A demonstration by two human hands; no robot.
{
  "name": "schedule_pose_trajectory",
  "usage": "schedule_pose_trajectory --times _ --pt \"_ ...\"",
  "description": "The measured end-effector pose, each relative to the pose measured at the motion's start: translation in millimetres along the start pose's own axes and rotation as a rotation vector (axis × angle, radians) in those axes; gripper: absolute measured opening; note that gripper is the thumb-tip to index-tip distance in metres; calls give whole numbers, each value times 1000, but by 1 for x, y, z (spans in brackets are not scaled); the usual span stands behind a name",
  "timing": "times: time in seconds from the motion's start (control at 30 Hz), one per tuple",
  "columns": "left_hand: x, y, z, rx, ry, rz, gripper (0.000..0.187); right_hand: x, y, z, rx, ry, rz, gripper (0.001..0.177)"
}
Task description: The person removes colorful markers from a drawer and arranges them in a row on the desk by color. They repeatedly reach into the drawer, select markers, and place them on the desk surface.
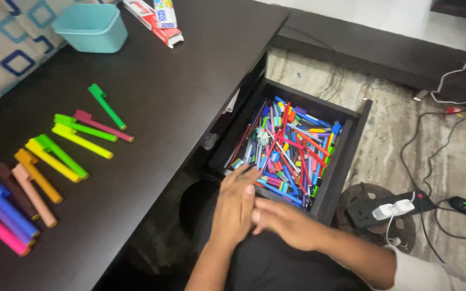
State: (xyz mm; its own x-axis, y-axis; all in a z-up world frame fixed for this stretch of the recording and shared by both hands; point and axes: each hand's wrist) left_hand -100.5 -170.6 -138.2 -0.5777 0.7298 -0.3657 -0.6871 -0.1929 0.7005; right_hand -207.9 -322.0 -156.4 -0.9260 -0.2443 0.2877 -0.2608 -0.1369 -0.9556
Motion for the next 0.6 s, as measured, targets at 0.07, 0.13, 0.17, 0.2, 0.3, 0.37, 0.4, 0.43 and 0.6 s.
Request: schedule_pose_trajectory --times 0.07,0.13,0.17,0.2,0.3,0.37,0.4,0.43,0.6 --pt "-3 -16 -10 31 33 82 38 2 -8 17 498 190 115 41" --pt "-4 -25 -15 104 91 157 39 0 -8 39 774 388 148 31" --pt "-3 -27 -17 68 84 167 38 -9 -6 55 803 500 122 26" --pt "-3 -28 -18 32 77 177 38 -16 -3 70 812 523 10 25" --pt "1 -30 -19 18 64 215 36 -35 9 101 936 508 65 21" --pt "2 -31 -19 33 66 220 35 -43 18 107 1021 452 153 26" --pt "2 -33 -18 36 71 210 34 -49 22 105 1051 415 157 31" --pt "2 -33 -19 42 81 201 33 -52 25 104 1084 376 160 36" --pt "6 -31 -24 5 77 200 33 -51 34 102 1038 409 183 36"
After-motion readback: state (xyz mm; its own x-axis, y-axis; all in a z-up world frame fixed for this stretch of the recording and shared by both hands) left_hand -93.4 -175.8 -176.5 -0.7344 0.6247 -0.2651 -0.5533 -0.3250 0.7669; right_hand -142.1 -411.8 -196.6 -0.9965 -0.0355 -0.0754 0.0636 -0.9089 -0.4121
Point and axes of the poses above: each hand's wrist, its own x-axis away from the middle knuckle, its own z-axis out of the back of the hand, y = z × x, and after that the axes turned 8 degrees about -y, right-handed
